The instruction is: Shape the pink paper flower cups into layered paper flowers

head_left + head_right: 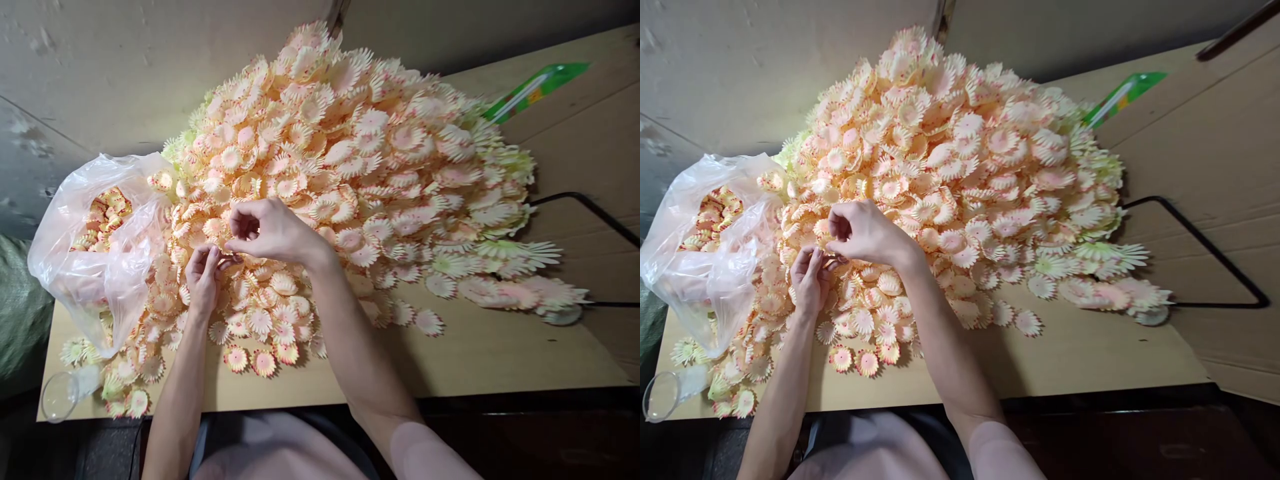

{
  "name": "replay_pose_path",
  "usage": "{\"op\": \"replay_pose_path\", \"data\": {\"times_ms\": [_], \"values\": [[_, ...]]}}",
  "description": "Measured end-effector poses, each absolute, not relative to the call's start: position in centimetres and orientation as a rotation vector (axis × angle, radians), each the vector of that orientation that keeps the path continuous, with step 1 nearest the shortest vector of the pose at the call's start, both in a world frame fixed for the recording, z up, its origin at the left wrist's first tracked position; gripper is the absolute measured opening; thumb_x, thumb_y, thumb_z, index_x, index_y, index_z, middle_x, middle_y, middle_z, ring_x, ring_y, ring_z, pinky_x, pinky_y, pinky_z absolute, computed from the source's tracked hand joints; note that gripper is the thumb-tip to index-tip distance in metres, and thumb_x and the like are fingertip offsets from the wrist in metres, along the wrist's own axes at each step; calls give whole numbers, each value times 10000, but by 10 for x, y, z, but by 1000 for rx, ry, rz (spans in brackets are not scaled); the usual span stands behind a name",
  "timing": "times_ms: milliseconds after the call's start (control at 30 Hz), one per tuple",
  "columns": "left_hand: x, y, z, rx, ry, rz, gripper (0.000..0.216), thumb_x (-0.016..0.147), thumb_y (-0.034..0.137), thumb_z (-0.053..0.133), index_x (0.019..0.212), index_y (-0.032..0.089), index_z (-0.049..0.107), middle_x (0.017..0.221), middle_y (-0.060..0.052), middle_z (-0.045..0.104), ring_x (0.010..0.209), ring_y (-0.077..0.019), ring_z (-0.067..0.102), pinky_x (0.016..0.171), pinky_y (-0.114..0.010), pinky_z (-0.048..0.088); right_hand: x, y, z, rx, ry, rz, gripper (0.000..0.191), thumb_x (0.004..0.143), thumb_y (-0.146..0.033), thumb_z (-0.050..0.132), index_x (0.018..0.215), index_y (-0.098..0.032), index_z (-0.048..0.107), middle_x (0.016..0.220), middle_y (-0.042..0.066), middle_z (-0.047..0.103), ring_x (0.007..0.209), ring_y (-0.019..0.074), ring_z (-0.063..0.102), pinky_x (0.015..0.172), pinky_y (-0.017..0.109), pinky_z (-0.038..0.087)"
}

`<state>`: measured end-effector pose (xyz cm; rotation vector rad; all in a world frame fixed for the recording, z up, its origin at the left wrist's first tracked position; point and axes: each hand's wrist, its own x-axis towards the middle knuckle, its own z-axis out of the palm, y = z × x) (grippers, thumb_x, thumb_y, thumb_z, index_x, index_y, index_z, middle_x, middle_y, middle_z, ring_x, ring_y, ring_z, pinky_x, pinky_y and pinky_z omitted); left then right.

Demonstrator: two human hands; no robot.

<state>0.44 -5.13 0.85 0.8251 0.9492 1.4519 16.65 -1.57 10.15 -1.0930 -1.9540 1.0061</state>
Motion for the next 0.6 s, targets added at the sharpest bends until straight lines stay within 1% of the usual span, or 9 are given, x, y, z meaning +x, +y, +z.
{"op": "replay_pose_path", "data": {"times_ms": [67, 133, 233, 300, 333, 400, 467, 533, 600], "values": [[4, -53, 5, 872, 957, 1449, 314, 722, 432, 802, 826, 196, 622, 722, 39, 622, 629, -90, 645, 726, -261, 584, 162, -14, 98, -1072, -1977, 886, 72, 686, -94, 615, 734, -144, 594, 658, -4, 604, 588, 93, 511, 572, 235, 392], [3, -54, 2, 925, 983, 1469, 290, 765, 427, 769, 823, 190, 614, 708, 37, 610, 613, -77, 623, 677, -223, 559, 163, -10, 93, -1094, -1969, 730, 93, 696, -73, 576, 722, -162, 566, 641, -17, 580, 564, 89, 492, 566, 239, 392], [0, -56, -1, 957, 1044, 1559, 299, 781, 432, 755, 803, 183, 591, 688, 37, 597, 575, -65, 587, 583, -179, 501, 181, -2, 87, -1257, -1782, 391, 128, 767, -110, 555, 675, -191, 517, 609, -15, 540, 555, 104, 469, 575, 264, 406], [-1, -54, -1, 935, 1033, 1617, 316, 764, 441, 768, 807, 187, 584, 693, 34, 606, 570, -72, 586, 565, -184, 493, 197, 1, 85, -1322, -1645, 258, 138, 812, -167, 572, 691, -207, 519, 626, -8, 551, 567, 115, 470, 593, 281, 421], [-1, -53, 0, 922, 1017, 1632, 320, 757, 443, 774, 810, 190, 586, 696, 32, 612, 574, -79, 593, 572, -195, 502, 203, 1, 85, -1324, -1616, 261, 126, 825, -208, 598, 716, -211, 535, 628, -6, 556, 567, 118, 467, 596, 286, 427], [1, -51, 2, 907, 1001, 1646, 306, 756, 431, 777, 805, 190, 595, 695, 32, 611, 585, -89, 607, 598, -214, 525, 209, -1, 89, -1284, -1629, 405, 131, 843, -295, 637, 785, -200, 566, 663, 3, 582, 576, 119, 482, 583, 279, 426], [3, -49, 2, 913, 1011, 1646, 279, 772, 415, 767, 798, 186, 610, 707, 30, 608, 602, -87, 612, 617, -217, 534, 202, -7, 95, -1202, -1749, 649, 235, 849, -398, 657, 810, -178, 583, 699, 16, 607, 595, 114, 502, 571, 264, 412], [3, -49, 1, 936, 1025, 1643, 262, 785, 407, 757, 802, 182, 623, 721, 28, 604, 621, -77, 601, 629, -201, 526, 188, -12, 100, -1142, -1916, 853, 360, 824, -498, 674, 738, -163, 578, 675, 16, 597, 601, 107, 497, 577, 258, 387], [2, -49, -1, 971, 1036, 1642, 261, 784, 407, 758, 813, 178, 635, 717, 32, 595, 630, -60, 578, 634, -172, 502, 172, -14, 103, -1125, -2065, 936, 425, 763, -547, 718, 693, -157, 566, 670, 11, 588, 609, 101, 489, 588, 257, 356]]}}
